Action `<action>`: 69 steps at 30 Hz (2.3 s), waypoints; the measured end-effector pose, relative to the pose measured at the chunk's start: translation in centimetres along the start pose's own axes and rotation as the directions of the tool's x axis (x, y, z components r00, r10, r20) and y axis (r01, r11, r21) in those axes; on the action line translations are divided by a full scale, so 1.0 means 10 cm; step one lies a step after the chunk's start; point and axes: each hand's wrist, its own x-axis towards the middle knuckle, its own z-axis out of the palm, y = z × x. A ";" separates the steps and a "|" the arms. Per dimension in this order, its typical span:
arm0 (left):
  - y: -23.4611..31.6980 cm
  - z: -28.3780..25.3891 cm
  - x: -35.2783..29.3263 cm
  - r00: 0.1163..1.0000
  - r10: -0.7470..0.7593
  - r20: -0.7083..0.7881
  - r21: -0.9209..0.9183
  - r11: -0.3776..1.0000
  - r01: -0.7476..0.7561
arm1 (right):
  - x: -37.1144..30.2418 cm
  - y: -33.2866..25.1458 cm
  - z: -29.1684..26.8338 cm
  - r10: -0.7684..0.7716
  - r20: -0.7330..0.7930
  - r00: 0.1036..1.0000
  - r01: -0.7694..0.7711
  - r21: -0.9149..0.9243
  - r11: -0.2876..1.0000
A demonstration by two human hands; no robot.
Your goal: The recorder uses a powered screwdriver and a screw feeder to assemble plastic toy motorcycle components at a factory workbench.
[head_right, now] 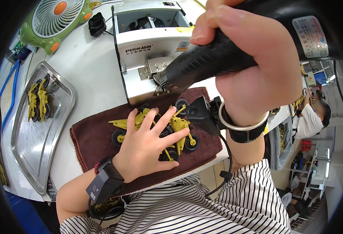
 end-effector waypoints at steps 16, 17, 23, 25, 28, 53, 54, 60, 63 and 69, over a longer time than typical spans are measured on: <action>0.00 0.02 0.00 0.999 0.005 0.040 0.083 0.997 -0.008 | -0.98 -0.37 0.05 0.021 -0.067 0.998 -0.023 -0.027 0.999; 0.00 0.02 0.01 0.999 0.009 0.043 0.083 0.996 -0.012 | -1.02 -0.37 0.04 0.040 -0.088 0.995 -0.042 -0.020 0.999; 0.01 0.01 0.01 0.999 0.006 0.040 0.088 0.996 -0.009 | -1.14 -0.28 0.00 0.087 -0.160 0.983 -0.090 -0.012 0.996; 0.01 0.00 0.00 0.999 -0.001 0.035 0.085 0.996 -0.002 | -1.16 -0.22 0.02 0.101 -0.194 0.976 -0.104 -0.004 0.995; 0.02 0.00 0.01 1.000 0.007 0.031 0.081 0.997 -0.009 | -1.17 -0.23 0.02 0.091 -0.202 0.975 -0.092 0.004 0.996; 0.00 0.02 -0.01 1.000 0.009 -0.009 0.053 0.999 -0.009 | 0.00 -0.16 -0.05 0.005 -0.004 1.000 -0.005 0.081 0.997; -0.02 0.02 -0.02 1.000 -0.005 -0.005 0.050 0.999 0.005 | 0.04 -0.08 0.02 0.013 -0.067 0.998 -0.008 0.067 0.998; -0.01 0.01 -0.01 1.000 0.000 -0.004 0.029 1.000 0.000 | 0.05 0.00 0.57 -0.022 -0.357 0.934 0.038 0.039 0.998; -0.01 0.01 -0.02 1.000 0.011 -0.013 0.039 0.999 -0.011 | -0.05 -0.06 0.16 0.035 0.036 0.999 -0.037 0.040 0.999; 0.01 0.03 0.00 1.000 0.021 -0.009 0.075 0.997 -0.021 | -0.53 -0.41 0.10 0.045 0.139 0.989 -0.061 0.107 0.992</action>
